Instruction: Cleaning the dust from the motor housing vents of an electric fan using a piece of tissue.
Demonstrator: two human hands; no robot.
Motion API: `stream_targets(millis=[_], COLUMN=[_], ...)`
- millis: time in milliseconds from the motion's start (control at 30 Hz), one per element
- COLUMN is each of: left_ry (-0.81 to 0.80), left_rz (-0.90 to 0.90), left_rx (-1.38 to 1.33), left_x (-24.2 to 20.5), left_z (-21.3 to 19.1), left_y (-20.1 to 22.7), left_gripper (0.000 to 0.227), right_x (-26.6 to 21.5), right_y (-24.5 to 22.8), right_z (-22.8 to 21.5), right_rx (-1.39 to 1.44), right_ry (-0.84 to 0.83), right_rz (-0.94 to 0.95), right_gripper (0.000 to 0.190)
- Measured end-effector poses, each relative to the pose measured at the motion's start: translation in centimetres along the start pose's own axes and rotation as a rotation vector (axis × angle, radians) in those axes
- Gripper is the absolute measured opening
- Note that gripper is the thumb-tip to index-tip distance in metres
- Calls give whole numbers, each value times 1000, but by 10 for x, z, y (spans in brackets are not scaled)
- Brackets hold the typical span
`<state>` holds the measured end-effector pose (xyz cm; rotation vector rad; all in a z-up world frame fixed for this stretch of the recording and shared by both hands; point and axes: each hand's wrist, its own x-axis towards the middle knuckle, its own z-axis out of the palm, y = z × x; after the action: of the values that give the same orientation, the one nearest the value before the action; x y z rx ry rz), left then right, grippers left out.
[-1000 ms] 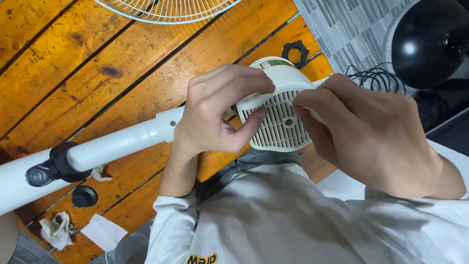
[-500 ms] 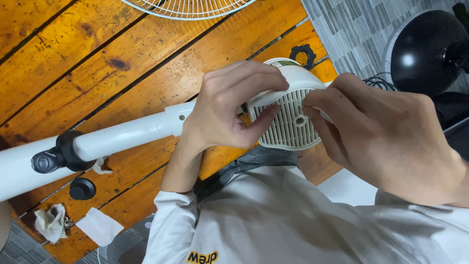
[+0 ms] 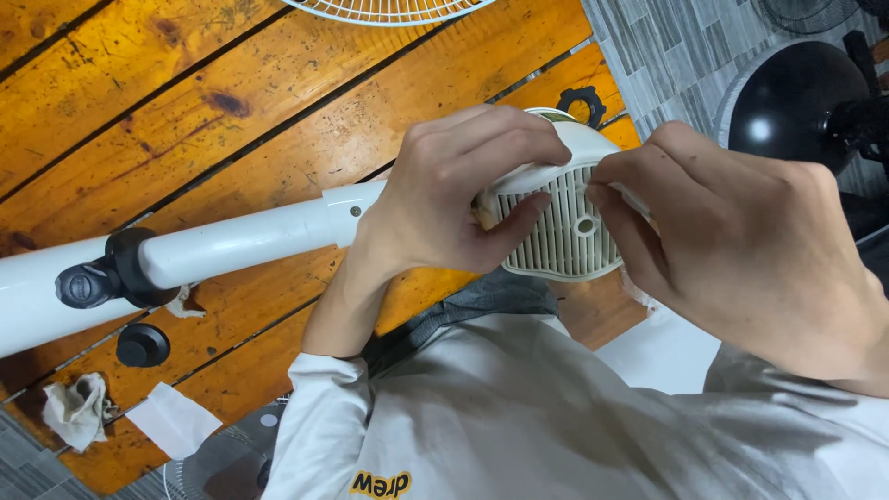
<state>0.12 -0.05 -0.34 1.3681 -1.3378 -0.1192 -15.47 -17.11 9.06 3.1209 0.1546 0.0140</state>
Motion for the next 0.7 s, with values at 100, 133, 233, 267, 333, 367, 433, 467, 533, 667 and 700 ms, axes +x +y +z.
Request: stream_targets(millis=[100,133,233,267,333,367,433,467,533,667,700], left_ry=[2,4,-1,-9,-18,-14,-10,-11,-12,-4,0], left_rz=[9,9,4,-1,-6,0,8,7,6,5,7], left_rx=[6,7,-3,1,3,5,5,1,-4,-9,-12], left_x=[1,1,0,-1,-1,-1,0,1,1,0,0], left_z=[-1,-1,-1,-1,0,-1,-1,-1,-1,0,0], left_y=[0,0,0,0,0,0,0,1,0,0,0], left_gripper=[18,18,25,21,17,17,17,18,18,24,24], right_x=[0,0,1,0,-1,0,-2,-3,-4,-6,-6], right_y=[-1,-1,-1,-1,-1,-1,-1,-1,-2,-2,-2], right_z=[1,2,5,8,10,10,11,12,13,14,14], right_rx=[-40,-41,-58,-63,-68,-81,-95,-110,-125,-107,-91], right_ry=[-4,-4,-2,12,24,47,69,78,86,69,72], right_rz=[21,19,14,28,43,32,23,21,20,6,3], right_gripper=[18,18,19,20,22,19,19,19,21,15,16])
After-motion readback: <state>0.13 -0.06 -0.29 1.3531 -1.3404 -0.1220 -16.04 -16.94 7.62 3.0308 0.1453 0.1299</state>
